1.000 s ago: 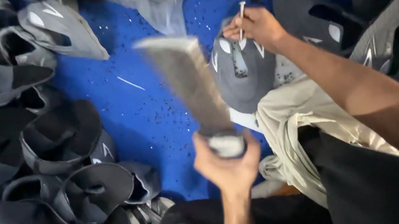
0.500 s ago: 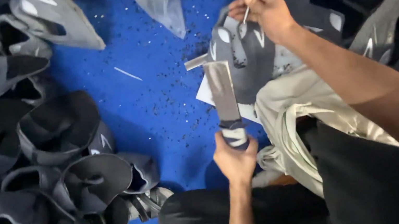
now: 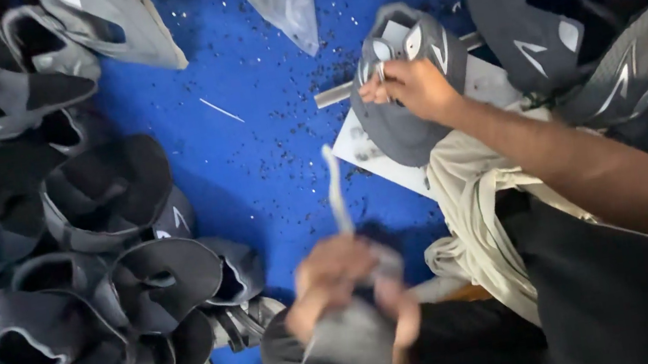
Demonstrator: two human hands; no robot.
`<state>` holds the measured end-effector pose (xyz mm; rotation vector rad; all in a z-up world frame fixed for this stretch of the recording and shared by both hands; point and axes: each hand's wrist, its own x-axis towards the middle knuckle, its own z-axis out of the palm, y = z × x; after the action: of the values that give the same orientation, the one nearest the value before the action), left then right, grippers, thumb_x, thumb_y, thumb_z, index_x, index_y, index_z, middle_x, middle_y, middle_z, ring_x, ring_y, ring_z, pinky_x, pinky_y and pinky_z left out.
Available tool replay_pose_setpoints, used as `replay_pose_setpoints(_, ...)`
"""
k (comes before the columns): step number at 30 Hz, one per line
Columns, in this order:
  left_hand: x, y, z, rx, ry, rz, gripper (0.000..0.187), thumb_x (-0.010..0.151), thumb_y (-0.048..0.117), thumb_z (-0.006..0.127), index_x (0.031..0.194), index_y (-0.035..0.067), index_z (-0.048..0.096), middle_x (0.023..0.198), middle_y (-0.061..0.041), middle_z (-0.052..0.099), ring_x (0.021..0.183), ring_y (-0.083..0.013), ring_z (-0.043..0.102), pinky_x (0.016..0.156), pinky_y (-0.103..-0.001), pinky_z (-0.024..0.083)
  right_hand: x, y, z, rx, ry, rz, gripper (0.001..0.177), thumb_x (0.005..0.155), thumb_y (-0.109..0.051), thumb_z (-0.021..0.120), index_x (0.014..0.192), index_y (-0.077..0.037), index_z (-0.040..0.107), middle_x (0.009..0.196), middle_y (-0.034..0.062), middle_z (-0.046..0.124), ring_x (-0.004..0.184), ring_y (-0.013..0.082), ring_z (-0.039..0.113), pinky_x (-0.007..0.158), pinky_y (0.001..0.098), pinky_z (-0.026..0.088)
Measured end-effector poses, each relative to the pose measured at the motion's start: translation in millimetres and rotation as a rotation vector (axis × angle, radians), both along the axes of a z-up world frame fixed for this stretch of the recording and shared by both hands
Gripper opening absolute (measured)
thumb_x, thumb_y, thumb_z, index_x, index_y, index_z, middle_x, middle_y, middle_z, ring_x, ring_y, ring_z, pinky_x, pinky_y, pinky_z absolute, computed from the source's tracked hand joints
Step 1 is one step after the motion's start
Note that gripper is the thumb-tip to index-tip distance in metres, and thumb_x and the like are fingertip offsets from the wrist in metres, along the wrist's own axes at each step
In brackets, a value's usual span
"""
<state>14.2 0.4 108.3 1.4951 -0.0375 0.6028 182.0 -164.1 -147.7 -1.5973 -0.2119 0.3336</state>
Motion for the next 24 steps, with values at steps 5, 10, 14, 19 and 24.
replay_pose_setpoints(5,-14.9,-4.9,-152.5,0.607,0.651,0.09,0.036,0.067,0.01,0.084,0.094,0.004,0.061,0.078,-0.014,0.066,0.069,-0.0338,0.068,0.066,-0.039,0.055,-13.3,-5.2,-4.8,-0.27,-0.411,0.084,0.018,0.094,0.002,0.06,0.109,0.004,0.07,0.109,0.02,0.075,0.098,0.0254,0.073,0.084,0.0347,0.06)
replay_pose_setpoints(10,-10.0,-11.1,-75.2,0.385,0.805,0.094,0.033,0.071,0.019,0.084,0.091,0.003,0.062,0.072,-0.006,0.073,0.063,-0.0259,0.071,0.063,-0.038,0.06,14.1,-1.2,10.6,0.166,0.215,-0.136,0.018,0.107,-0.008,0.054,0.107,0.006,0.064,0.108,0.0163,0.076,0.097,0.0226,0.075,0.087,0.0324,0.063)
replay_pose_setpoints(14,-1.3,-2.3,-36.4,0.288,0.435,0.125,0.042,0.073,0.022,0.083,0.095,0.004,0.052,0.078,-0.003,0.066,0.066,-0.0164,0.065,0.065,-0.033,0.056,16.7,0.4,8.6,0.13,0.241,-0.075,0.016,0.105,-0.006,0.053,0.104,0.006,0.064,0.11,0.0149,0.076,0.1,0.0232,0.077,0.088,0.033,0.064)
replay_pose_setpoints(19,-1.4,2.8,-138.0,0.635,0.483,-0.009,0.035,0.064,0.014,0.08,0.083,0.008,0.052,0.071,-0.004,0.063,0.065,-0.0248,0.064,0.064,-0.036,0.053,-4.7,-3.1,15.2,-0.128,-0.353,0.025,0.025,0.099,0.002,0.051,0.116,0.006,0.068,0.11,0.0186,0.075,0.098,0.0255,0.075,0.086,0.0358,0.061)
replay_pose_setpoints(24,-3.0,-15.2,-121.3,0.46,0.77,0.067,0.036,0.07,0.018,0.085,0.093,0.004,0.062,0.075,-0.003,0.07,0.068,-0.0129,0.066,0.064,-0.03,0.056,19.6,-8.9,-30.9,0.39,0.143,-0.122,0.012,0.111,-0.005,0.049,0.105,0.0,0.058,0.11,0.0166,0.075,0.098,0.0241,0.076,0.087,0.0363,0.064)
